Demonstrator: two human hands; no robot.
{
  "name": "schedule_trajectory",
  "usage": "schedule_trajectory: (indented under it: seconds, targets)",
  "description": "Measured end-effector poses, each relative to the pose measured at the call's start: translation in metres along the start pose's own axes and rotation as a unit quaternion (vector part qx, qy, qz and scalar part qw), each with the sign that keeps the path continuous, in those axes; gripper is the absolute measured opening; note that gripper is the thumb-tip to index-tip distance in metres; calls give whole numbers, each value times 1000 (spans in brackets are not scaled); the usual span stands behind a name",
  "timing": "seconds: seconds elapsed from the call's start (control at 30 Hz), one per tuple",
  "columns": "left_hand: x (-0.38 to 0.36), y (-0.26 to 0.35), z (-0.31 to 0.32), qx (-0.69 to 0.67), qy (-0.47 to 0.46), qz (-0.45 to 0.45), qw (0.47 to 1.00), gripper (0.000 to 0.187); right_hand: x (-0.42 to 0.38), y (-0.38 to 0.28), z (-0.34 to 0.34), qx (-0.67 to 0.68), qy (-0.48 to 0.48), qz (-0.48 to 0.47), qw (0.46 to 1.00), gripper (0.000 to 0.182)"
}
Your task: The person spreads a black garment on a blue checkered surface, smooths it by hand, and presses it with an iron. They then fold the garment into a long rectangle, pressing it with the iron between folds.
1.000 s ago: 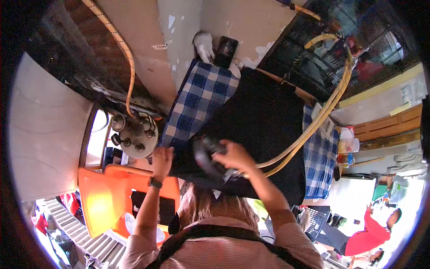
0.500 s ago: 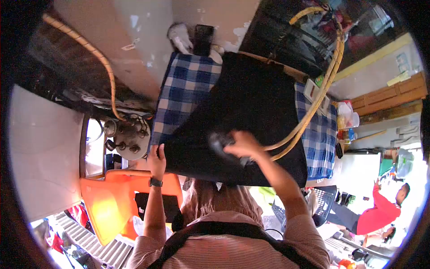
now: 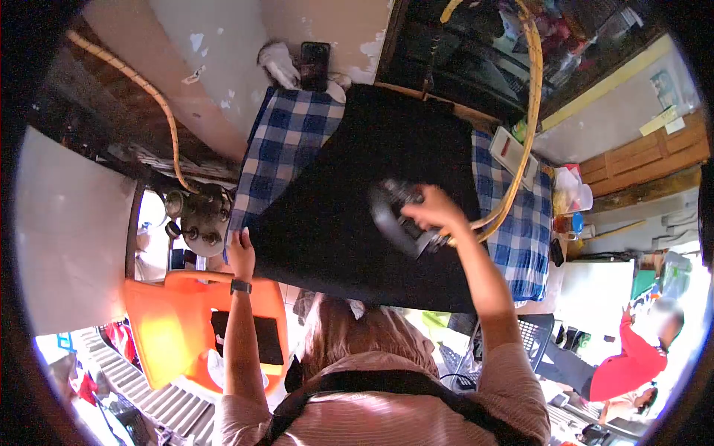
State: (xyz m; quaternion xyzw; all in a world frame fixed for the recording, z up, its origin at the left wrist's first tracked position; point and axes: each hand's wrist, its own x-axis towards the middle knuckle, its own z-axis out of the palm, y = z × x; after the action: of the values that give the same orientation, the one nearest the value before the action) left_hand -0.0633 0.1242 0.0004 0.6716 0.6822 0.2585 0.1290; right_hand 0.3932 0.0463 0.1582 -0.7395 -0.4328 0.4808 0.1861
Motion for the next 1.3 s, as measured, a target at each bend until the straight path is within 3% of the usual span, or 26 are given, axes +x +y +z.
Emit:
schedule_trajectory:
  seconds: [0.07,0.17,0.3,0.37,0.4,0.43,0.47,0.53,0.63,0.67,0.73,0.8,0.87,0.93,1.07,1.1,1.13,1.17,1.2,1.27,1.3]
  targets:
    - [9,-16,4,-104,74,59,990,33,22,26,-39,-29,52,-8,998,29]
    - [14,-20,-9,-75,38,17,996,33,30,38,-75,-20,11,-24,999,24]
    - [6,-12,-4,3,34,28,999,33,-1,53,-37,-57,-60,-10,997,27]
    - [4,-16,8,31,45,-4,999,34,-29,62,6,-164,-99,-14,981,37]
    - [5,-18,14,60,55,-36,996,35,-62,46,28,-226,-64,-107,966,40]
    - [6,-18,12,43,37,-44,997,37,-83,36,45,-226,-122,-91,962,46]
    - [6,-19,13,21,37,-45,998,39,-88,62,75,-215,-130,-182,951,58]
    - [3,-6,3,43,45,-34,997,40,-113,63,100,-236,-112,-204,943,70]
    - [15,-45,19,-1,35,14,999,40,-129,71,93,-221,-71,-170,958,74]
    - [17,-52,20,-1,33,16,999,40,-128,78,86,-220,-70,-168,958,74]
    - [17,-57,24,3,9,14,1000,39,-119,100,56,-212,9,-47,976,65]
    - [13,-53,23,-6,-4,-8,1000,37,-112,123,10,-207,71,9,976,55]
    - [10,-54,19,-25,-6,37,999,35,-120,138,-43,-186,157,51,969,43]
    - [6,-47,14,-45,28,67,996,33,-107,190,-87,-13,214,115,970,37]
    - [7,-50,9,-68,-23,45,996,31,-98,256,-169,97,221,93,966,32]
    - [5,-43,5,-86,-15,41,995,30,-97,267,-179,-42,304,49,950,33]
    - [5,-36,0,-104,-6,37,994,29,-95,280,-176,-219,387,-14,895,38]
    - [5,-38,1,-101,-2,34,994,29,-97,280,-170,-389,486,-40,782,46]
    - [5,-44,6,-147,-42,-9,988,34,-120,230,-153,-424,481,14,768,52]
    - [5,-43,-6,-184,-79,-56,978,38,-122,223,-108,-392,454,-1,800,50]
    - [6,-20,-20,-94,-241,-48,965,44,-124,232,-78,-388,416,7,822,48]
